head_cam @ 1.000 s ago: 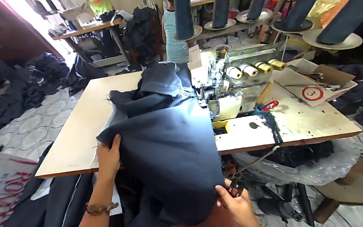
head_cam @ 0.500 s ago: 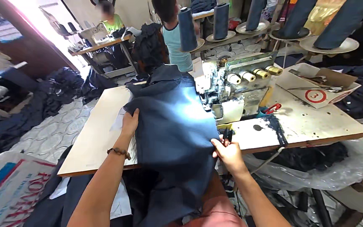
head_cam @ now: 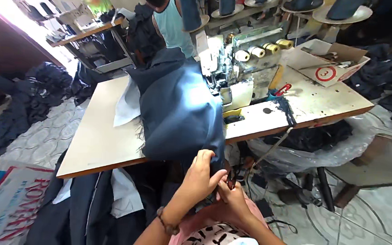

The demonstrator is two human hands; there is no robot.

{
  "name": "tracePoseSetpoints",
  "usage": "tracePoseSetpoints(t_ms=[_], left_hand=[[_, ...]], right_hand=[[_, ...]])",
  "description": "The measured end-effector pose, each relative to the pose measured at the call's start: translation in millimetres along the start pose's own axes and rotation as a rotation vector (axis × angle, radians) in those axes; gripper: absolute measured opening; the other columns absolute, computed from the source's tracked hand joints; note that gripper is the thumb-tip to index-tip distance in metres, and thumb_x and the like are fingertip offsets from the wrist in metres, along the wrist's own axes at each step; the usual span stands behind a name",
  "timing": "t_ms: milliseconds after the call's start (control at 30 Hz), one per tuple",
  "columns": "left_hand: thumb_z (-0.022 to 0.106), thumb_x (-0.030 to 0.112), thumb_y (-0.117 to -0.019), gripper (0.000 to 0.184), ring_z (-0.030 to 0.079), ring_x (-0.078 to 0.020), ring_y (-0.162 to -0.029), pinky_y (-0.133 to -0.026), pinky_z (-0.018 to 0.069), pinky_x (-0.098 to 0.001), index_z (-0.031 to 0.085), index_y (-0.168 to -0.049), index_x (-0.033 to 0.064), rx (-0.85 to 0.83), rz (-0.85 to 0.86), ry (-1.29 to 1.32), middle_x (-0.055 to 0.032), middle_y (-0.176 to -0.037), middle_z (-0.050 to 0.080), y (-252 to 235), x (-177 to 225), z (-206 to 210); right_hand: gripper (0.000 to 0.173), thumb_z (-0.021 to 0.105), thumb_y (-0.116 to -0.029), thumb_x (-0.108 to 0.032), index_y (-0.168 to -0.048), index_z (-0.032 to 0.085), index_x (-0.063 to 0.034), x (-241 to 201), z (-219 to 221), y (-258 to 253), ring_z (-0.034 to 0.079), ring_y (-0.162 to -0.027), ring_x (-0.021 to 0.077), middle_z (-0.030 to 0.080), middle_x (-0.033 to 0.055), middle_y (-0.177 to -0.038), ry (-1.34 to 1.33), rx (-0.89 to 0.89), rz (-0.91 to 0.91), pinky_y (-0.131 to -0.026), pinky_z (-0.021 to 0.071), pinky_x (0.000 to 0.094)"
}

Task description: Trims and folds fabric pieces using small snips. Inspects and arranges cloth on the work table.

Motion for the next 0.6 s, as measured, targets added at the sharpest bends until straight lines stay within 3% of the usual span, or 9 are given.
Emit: tracePoseSetpoints(t_ms=[67,167,233,300,400,500,567,600], left_hand=[[0.068,0.034,-0.0964,0.055,0.063,-0.0338,-0.120,-0.103,0.0515,-0.0457,0.056,-0.131,-0.0068,0.043,-0.061,0.033,-0.0246,-0.132,0.061,-6.9,-13.3,17.1],[0.059,0.021,-0.1000,0.036,0.068,-0.0267,-0.109,-0.097,0.0550,-0.0408,0.059,-0.124,-0.0056,0.106,-0.112,0.090,-0.0198,-0.117,0.068,-1.7,-25.3,28.8],[0.058,0.015,-0.0974,0.028,0.070,-0.0232,-0.100,-0.091,0.0567,-0.0390,0.063,-0.118,-0.0032,0.121,-0.136,0.115,-0.0162,-0.107,0.071,11.3,-33.1,34.1],[0.060,0.011,-0.0938,0.026,0.070,-0.0233,-0.099,-0.091,0.0569,-0.0397,0.067,-0.115,-0.0021,0.104,-0.169,0.111,-0.0153,-0.105,0.072,32.2,-46.9,42.8],[0.057,0.004,-0.0957,0.024,0.071,-0.0245,-0.102,-0.095,0.0557,-0.0415,0.071,-0.114,-0.0040,0.099,-0.256,0.134,-0.0175,-0.107,0.073,62.2,-68.5,43.4],[0.040,0.006,-0.1027,0.034,0.067,-0.0169,-0.106,-0.097,0.0533,-0.0373,0.063,-0.125,-0.0074,0.164,-0.415,0.362,-0.0168,-0.113,0.070,76.0,-80.2,12.1],[0.050,0.026,-0.1043,0.036,0.065,-0.0120,-0.100,-0.091,0.0545,-0.0343,0.060,-0.123,-0.0029,0.260,-0.367,0.358,-0.0105,-0.107,0.068,73.6,-74.4,-18.2],[0.064,0.039,-0.0954,0.051,0.066,-0.0179,-0.101,-0.090,0.0549,-0.0407,0.058,-0.125,-0.0018,0.301,-0.344,0.246,-0.0132,-0.108,0.068,71.7,-70.1,-32.5]], right_hand=[[0.018,0.053,-0.0958,-0.008,-0.101,0.070,-0.0076,0.7,-2.9,16.5,0.056,-0.051,0.0006,0.064,-0.0095,-0.067,0.001,-0.013,-0.009,-0.050,0.0515,0.0214],[0.015,0.057,-0.0916,-0.002,-0.101,0.068,-0.0045,-12.9,-12.7,25.9,0.059,-0.054,0.0017,0.069,-0.0059,-0.076,0.016,0.002,-0.030,-0.052,0.0535,0.0207],[0.011,0.059,-0.0902,0.000,-0.096,0.067,-0.0054,-18.2,-17.9,25.4,0.060,-0.053,0.0034,0.067,-0.0050,-0.072,-0.003,0.023,-0.027,-0.051,0.0535,0.0209],[0.011,0.061,-0.0887,0.002,-0.095,0.065,-0.0060,-17.3,-20.7,25.4,0.061,-0.052,0.0051,0.066,-0.0045,-0.069,-0.024,0.038,-0.014,-0.052,0.0546,0.0219],[0.027,0.063,-0.0883,0.002,-0.113,0.052,-0.0049,-14.1,-22.5,23.7,0.060,-0.050,0.0062,0.061,-0.0057,-0.064,-0.021,0.065,0.047,-0.051,0.0538,0.0231],[0.047,0.064,-0.0909,0.001,-0.134,0.044,0.0033,-4.6,-25.7,17.1,0.057,-0.052,0.0067,0.059,-0.0015,-0.072,-0.046,0.059,0.125,-0.052,0.0539,0.0234],[0.021,0.063,-0.0921,0.000,-0.112,0.056,-0.0008,2.7,-26.9,15.3,0.055,-0.048,0.0058,0.059,-0.0040,-0.064,-0.075,0.042,0.171,-0.050,0.0527,0.0230],[0.007,0.061,-0.0936,0.000,-0.098,0.058,-0.0041,4.7,-25.4,16.9,0.054,-0.045,0.0053,0.057,-0.0054,-0.057,-0.092,0.025,0.195,-0.049,0.0524,0.0225]])
Point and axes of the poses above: each hand's wrist, its own y-axis away from the middle knuckle, its own z-axis out of the palm, x = y × z, the point moved 9 cm from there along -y, towards the middle knuckle
